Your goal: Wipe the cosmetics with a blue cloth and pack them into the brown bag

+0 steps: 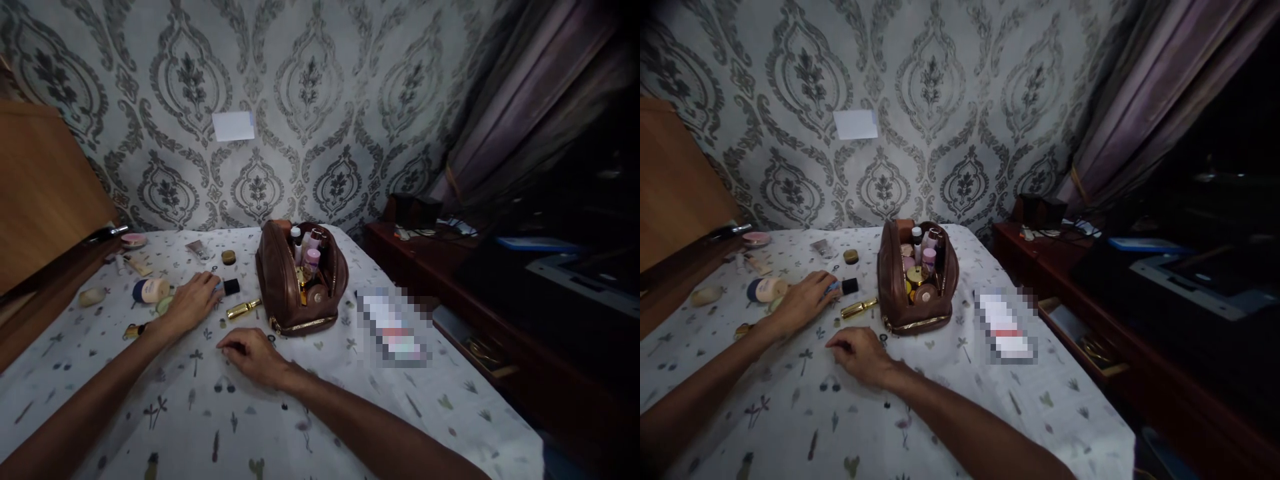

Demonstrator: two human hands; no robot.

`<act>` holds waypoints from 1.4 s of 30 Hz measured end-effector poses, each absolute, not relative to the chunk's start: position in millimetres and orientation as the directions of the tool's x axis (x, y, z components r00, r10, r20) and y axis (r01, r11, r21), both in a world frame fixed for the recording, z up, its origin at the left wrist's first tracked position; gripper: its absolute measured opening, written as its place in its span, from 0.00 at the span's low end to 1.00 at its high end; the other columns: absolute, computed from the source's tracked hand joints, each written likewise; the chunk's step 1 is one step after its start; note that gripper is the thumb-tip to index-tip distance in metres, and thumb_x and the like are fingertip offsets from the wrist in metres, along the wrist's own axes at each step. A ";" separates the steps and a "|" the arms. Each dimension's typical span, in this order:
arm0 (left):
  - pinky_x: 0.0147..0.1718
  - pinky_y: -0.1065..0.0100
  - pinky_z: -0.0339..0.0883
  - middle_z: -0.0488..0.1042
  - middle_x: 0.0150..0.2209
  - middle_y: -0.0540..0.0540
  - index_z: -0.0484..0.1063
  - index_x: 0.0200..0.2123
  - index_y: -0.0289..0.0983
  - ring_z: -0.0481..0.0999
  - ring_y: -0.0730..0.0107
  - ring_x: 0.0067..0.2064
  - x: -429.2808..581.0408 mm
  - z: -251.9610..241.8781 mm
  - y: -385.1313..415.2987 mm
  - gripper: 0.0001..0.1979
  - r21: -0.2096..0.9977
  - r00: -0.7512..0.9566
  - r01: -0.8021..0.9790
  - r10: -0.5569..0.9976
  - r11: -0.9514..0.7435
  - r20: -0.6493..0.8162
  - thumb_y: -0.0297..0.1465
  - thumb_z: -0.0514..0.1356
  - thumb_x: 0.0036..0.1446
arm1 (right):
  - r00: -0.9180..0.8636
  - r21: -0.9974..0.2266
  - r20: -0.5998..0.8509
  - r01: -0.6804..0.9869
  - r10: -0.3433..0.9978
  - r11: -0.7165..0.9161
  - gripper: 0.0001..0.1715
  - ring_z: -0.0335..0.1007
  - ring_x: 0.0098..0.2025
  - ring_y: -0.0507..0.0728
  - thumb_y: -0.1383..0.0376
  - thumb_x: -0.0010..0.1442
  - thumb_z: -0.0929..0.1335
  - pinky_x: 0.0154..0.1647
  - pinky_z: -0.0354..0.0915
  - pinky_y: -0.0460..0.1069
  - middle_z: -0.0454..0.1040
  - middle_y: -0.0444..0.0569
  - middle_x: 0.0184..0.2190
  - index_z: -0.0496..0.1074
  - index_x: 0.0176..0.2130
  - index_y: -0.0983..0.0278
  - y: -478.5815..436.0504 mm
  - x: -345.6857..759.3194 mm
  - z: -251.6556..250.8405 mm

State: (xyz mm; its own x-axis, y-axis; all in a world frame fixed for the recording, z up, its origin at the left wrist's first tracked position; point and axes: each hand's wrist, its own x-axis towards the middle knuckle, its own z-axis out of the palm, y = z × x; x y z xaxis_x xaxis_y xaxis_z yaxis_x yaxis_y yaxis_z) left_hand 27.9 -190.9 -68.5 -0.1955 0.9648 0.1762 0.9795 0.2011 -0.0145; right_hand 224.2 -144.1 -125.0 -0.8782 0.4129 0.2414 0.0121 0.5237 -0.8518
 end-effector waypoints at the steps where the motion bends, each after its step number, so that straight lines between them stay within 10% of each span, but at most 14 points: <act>1: 0.46 0.56 0.69 0.74 0.50 0.37 0.70 0.50 0.36 0.71 0.51 0.54 27.7 -72.5 -192.1 0.19 -0.012 -0.209 0.977 0.962 0.215 0.174 0.38 0.46 0.68 | -0.875 -0.852 0.243 0.014 0.419 0.524 0.14 0.73 0.34 0.52 0.73 0.57 0.67 0.37 0.65 0.45 0.80 0.45 0.33 0.80 0.40 0.63 -143.7 223.8 -125.4; 10: 0.48 0.58 0.67 0.72 0.48 0.40 0.69 0.53 0.37 0.69 0.54 0.52 27.6 -80.7 -210.1 0.19 0.028 -0.198 0.980 0.950 0.197 0.240 0.39 0.46 0.68 | -0.796 -0.825 0.361 -0.029 0.486 0.564 0.15 0.73 0.47 0.57 0.75 0.57 0.65 0.49 0.68 0.53 0.77 0.52 0.44 0.77 0.41 0.63 -138.4 222.3 -133.1; 21: 0.39 0.63 0.65 0.76 0.42 0.43 0.65 0.49 0.40 0.75 0.56 0.45 41.9 -66.9 -216.3 0.14 0.138 -0.283 0.953 0.954 0.268 0.102 0.39 0.48 0.67 | -0.790 -0.805 0.324 0.060 0.520 0.591 0.27 0.48 0.71 0.64 0.70 0.59 0.66 0.68 0.51 0.65 0.54 0.61 0.69 0.69 0.58 0.64 -142.2 224.8 -138.5; 33: 0.47 0.61 0.68 0.77 0.50 0.42 0.66 0.55 0.38 0.76 0.54 0.49 47.0 -75.7 -231.3 0.22 0.303 -0.376 0.907 0.886 0.291 0.273 0.42 0.49 0.64 | -0.807 -0.816 0.316 0.037 0.499 0.576 0.27 0.46 0.72 0.64 0.69 0.59 0.67 0.69 0.50 0.65 0.53 0.62 0.69 0.67 0.57 0.65 -136.3 227.4 -132.2; 42: 0.50 0.61 0.70 0.77 0.50 0.41 0.71 0.50 0.38 0.76 0.56 0.50 56.0 -89.1 -231.7 0.20 0.468 -0.191 0.883 0.929 0.023 0.316 0.42 0.52 0.62 | -0.712 -0.978 0.201 -0.106 0.673 0.180 0.43 0.73 0.51 0.58 0.60 0.61 0.68 0.50 0.71 0.55 0.67 0.60 0.58 0.46 0.67 0.62 -133.8 221.0 -134.1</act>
